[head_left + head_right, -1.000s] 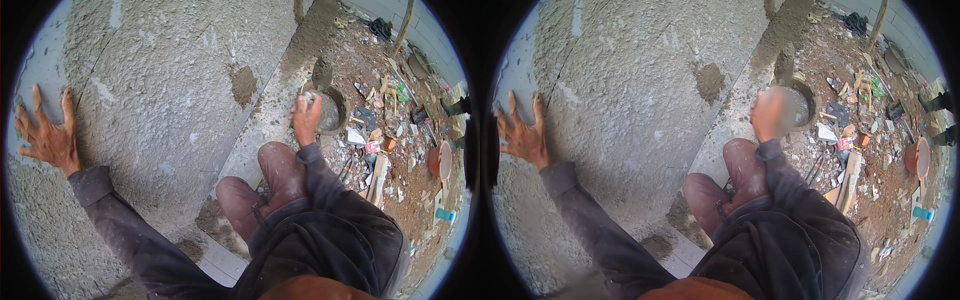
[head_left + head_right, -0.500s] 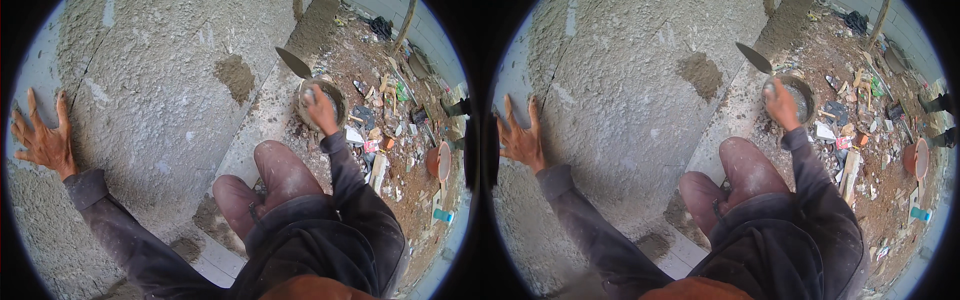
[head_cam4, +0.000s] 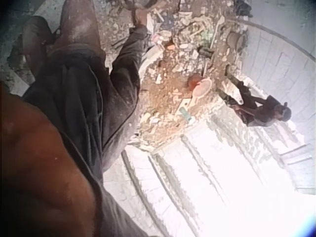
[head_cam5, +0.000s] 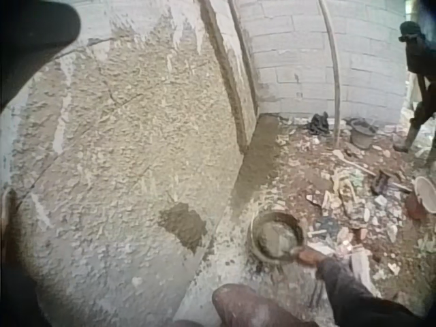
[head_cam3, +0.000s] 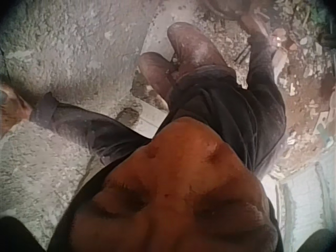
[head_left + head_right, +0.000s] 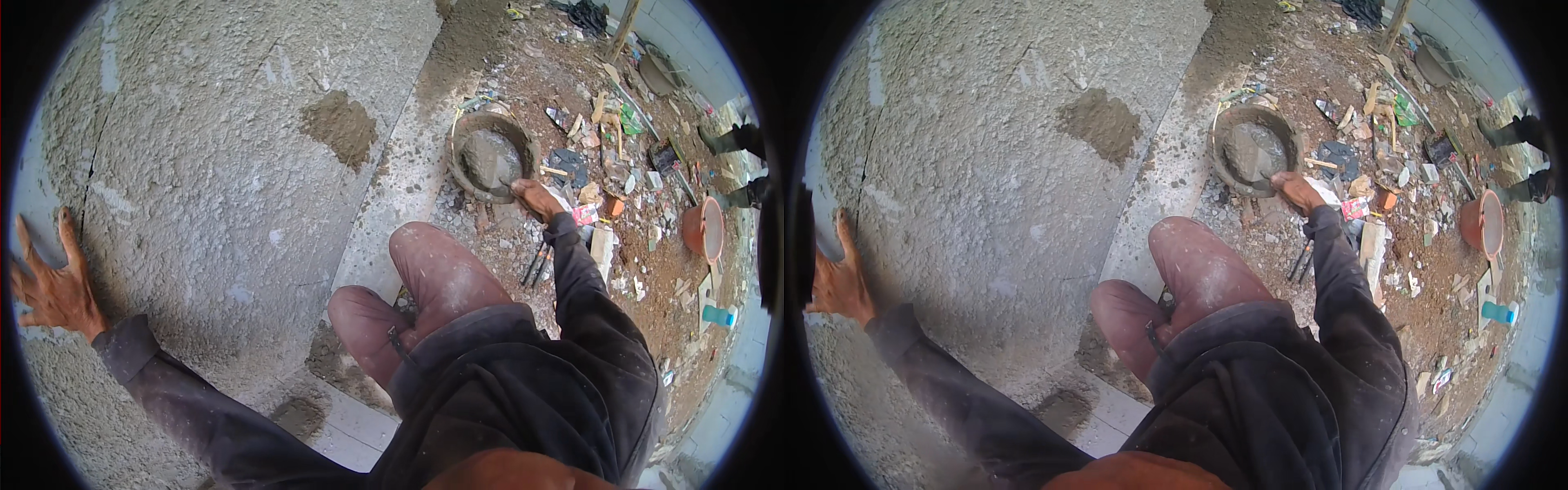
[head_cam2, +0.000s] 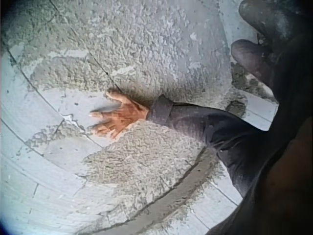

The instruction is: The person smooths mortar on a wall using a wooden float, then scoops mortar from a bucket using a trowel and applies it onto the wall.

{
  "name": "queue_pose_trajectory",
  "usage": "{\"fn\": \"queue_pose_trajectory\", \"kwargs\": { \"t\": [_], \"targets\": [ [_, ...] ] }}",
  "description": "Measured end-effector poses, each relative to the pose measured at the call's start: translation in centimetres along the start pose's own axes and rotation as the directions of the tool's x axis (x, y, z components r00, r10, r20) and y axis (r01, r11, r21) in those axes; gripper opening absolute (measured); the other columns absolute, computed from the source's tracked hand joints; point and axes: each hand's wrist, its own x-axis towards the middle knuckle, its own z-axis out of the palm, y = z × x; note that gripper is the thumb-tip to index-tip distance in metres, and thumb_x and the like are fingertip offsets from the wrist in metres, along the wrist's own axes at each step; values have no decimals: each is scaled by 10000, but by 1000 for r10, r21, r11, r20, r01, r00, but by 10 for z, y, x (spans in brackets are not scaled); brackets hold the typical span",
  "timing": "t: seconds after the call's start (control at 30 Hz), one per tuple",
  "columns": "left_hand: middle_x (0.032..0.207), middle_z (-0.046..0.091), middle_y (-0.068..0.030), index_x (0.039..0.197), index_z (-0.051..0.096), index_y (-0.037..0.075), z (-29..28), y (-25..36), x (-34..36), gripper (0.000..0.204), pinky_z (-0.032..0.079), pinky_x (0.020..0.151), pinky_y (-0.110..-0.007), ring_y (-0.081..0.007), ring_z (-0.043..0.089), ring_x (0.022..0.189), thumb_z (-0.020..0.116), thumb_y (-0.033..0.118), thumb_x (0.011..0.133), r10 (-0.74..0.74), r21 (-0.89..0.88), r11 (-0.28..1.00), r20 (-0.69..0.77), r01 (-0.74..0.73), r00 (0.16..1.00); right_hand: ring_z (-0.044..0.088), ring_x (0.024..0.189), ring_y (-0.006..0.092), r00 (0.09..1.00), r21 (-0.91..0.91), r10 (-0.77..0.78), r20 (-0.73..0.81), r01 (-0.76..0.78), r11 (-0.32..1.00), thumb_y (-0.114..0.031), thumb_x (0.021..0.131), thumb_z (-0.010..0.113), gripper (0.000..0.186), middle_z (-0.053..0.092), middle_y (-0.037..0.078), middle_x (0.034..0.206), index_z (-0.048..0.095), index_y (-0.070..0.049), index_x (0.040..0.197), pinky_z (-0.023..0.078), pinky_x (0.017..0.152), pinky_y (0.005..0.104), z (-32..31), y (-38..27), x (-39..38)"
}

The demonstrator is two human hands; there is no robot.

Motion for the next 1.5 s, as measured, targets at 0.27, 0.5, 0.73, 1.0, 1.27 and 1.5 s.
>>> {"fn": "queue_pose_trajectory", "kwargs": {
  "t": [0.27, 0.5, 0.73, 1.0, 1.27, 1.5],
  "targets": [
    [1675, 488, -116, 1588, 511, 529, 23, 1, 0, 788, 256, 1141, -852, -370, 417, 1566, 653, 860, 887, -248, -774, 608, -399, -180, 883, 569, 606, 113, 931, 457, -218, -293, 336, 823, -248, 1123, 532, 221, 626, 24, 849, 635, -61, 1178, 461, 496, 295, 87, -117, -75],
    [1675, 481, -106, 1580, 510, 547, 32, -1, -7, 787, 212, 1176, -857, -379, 391, 1583, 684, 849, 874, -259, -786, 609, -328, -110, 908, 630, 748, 127, 414, 175, -389, -823, 836, 520, -169, 1119, 611, 381, 617, 76, 991, 456, -18, 1432, 534, 560, 308, 170, -211, -97],
    [1681, 477, -97, 1566, 519, 561, 40, 15, 2, 777, 215, 1184, -834, -368, 396, 1581, 687, 853, 866, -271, -824, 545, -350, -157, 897, 669, 867, 181, 631, 107, -739, -238, 773, 625, -105, 1031, 657, 341, 683, 126, 1021, 510, -51, 1334, 530, 724, 332, 306, -266, -89],
    [1652, 518, -114, 1561, 535, 554, 36, -6, -6, 762, 218, 1173, -822, -378, 405, 1576, 706, 831, 872, -240, -818, 541, -372, -195, 896, 745, 865, 356, 742, -371, -615, -265, 510, 776, -338, 1123, 515, 328, 762, 163, 984, 615, -149, 1372, 572, 772, 499, 146, -177, -68],
    [1631, 537, -108, 1554, 551, 546, 37, 3, 7, 775, 263, 1131, -820, -377, 442, 1547, 716, 842, 857, -246, -807, 551, -402, -214, 882, 753, 1091, 458, 905, -791, -296, -306, -68, 607, -311, 975, 633, 316, 777, 248, 1178, 764, -87, 1157, 599, 921, 558, 27, -14, 96],
    [1550, 606, -20, 1499, 664, 427, 61, -5, 5, 761, 418, 1091, -589, -255, 553, 1417, 684, 854, 869, -159, -615, 777, -398, -134, 903, 558, 535, 99, 988, 160, -76, -137, 98, 982, -313, 1078, 616, 235, 662, 22, 763, 715, -102, 1107, 407, 424, 316, 28, 12, 15]
  ]
}}
